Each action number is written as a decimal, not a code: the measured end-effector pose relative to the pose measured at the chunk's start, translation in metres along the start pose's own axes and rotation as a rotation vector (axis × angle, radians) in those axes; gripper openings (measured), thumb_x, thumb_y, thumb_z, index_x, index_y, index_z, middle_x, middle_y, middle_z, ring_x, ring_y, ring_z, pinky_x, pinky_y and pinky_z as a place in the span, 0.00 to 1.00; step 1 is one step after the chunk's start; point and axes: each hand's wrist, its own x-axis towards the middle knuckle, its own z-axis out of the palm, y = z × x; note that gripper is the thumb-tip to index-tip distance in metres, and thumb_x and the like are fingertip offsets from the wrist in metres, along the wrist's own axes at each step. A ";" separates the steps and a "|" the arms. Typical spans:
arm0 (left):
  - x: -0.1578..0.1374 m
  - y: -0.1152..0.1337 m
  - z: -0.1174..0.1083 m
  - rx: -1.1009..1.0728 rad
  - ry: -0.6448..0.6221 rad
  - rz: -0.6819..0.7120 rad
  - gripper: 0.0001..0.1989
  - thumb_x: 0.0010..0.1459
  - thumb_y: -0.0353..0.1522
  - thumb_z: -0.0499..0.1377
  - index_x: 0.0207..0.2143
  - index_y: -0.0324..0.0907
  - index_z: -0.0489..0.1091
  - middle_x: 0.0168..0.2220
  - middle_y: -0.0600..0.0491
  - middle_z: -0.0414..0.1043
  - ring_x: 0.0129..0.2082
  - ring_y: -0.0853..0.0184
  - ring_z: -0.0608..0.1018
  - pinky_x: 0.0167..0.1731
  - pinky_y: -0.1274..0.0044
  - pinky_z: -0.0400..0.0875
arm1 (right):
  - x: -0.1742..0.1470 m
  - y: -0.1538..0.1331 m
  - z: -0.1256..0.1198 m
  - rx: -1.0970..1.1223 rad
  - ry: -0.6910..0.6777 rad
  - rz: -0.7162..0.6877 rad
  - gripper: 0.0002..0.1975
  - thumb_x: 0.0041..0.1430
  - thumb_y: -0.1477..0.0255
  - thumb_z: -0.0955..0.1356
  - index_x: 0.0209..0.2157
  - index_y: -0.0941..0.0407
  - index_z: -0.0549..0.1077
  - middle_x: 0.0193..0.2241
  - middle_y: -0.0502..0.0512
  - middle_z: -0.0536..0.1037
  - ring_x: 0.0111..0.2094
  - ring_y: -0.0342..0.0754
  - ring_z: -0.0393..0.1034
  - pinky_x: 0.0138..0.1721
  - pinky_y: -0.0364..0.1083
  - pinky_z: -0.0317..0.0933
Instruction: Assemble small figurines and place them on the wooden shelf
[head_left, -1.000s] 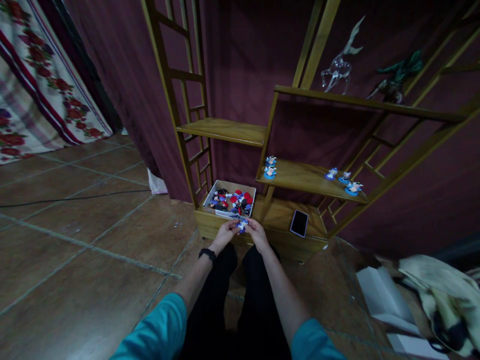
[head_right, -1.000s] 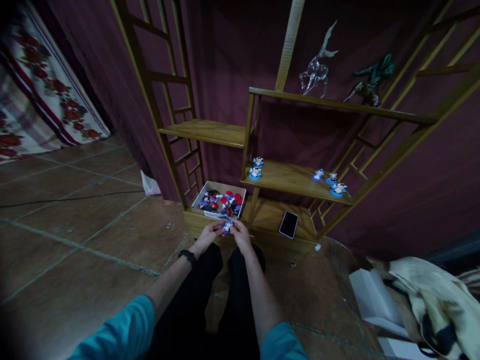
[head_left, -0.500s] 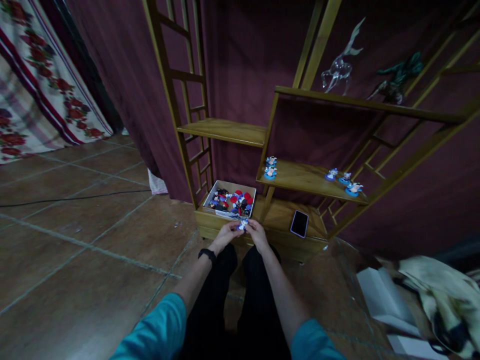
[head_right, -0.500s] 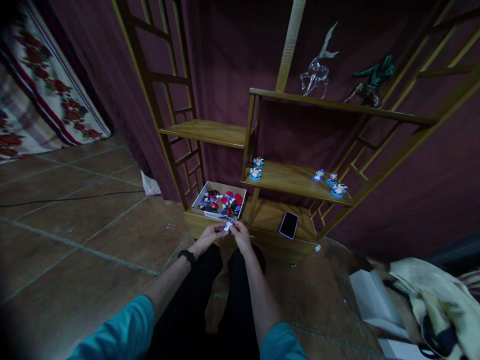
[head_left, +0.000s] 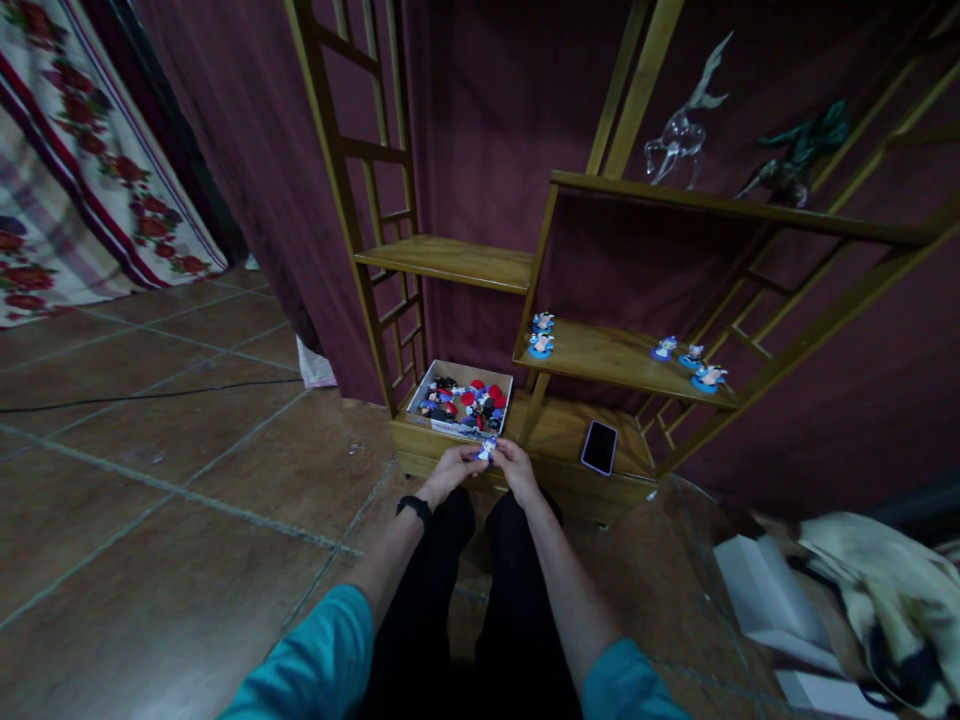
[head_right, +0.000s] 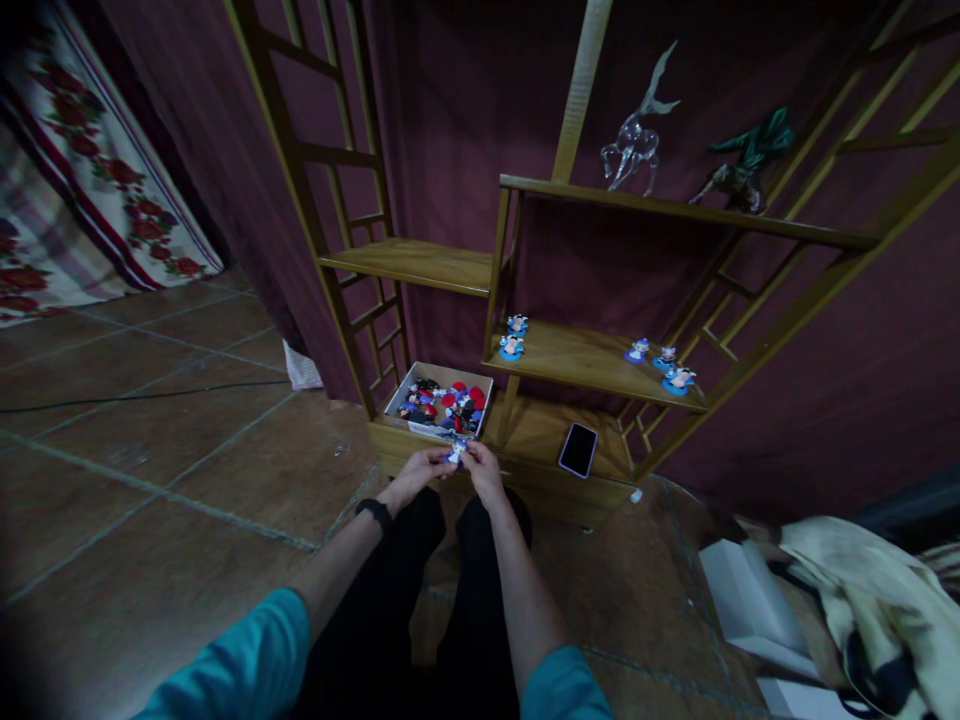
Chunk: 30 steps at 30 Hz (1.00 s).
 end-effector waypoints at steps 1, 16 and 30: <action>0.000 0.000 0.000 -0.002 -0.001 -0.002 0.20 0.36 0.33 0.67 0.36 0.36 0.74 0.26 0.51 0.74 0.24 0.71 0.71 0.24 0.79 0.64 | 0.000 0.000 0.000 0.003 0.000 0.005 0.18 0.41 0.64 0.70 0.37 0.55 0.72 0.32 0.52 0.77 0.33 0.46 0.70 0.34 0.45 0.63; 0.002 -0.006 0.001 -0.083 0.061 0.060 0.27 0.33 0.30 0.68 0.40 0.36 0.68 0.25 0.55 0.72 0.24 0.73 0.72 0.30 0.77 0.66 | -0.002 -0.007 0.001 0.004 -0.072 -0.005 0.19 0.39 0.70 0.70 0.38 0.54 0.72 0.35 0.52 0.77 0.36 0.48 0.71 0.44 0.50 0.61; 0.000 -0.012 -0.003 -0.099 0.132 0.071 0.27 0.34 0.26 0.67 0.41 0.36 0.67 0.22 0.57 0.70 0.23 0.71 0.72 0.31 0.76 0.65 | -0.004 -0.007 0.005 -0.046 -0.064 -0.016 0.17 0.40 0.70 0.70 0.36 0.55 0.71 0.35 0.53 0.76 0.36 0.49 0.70 0.42 0.49 0.61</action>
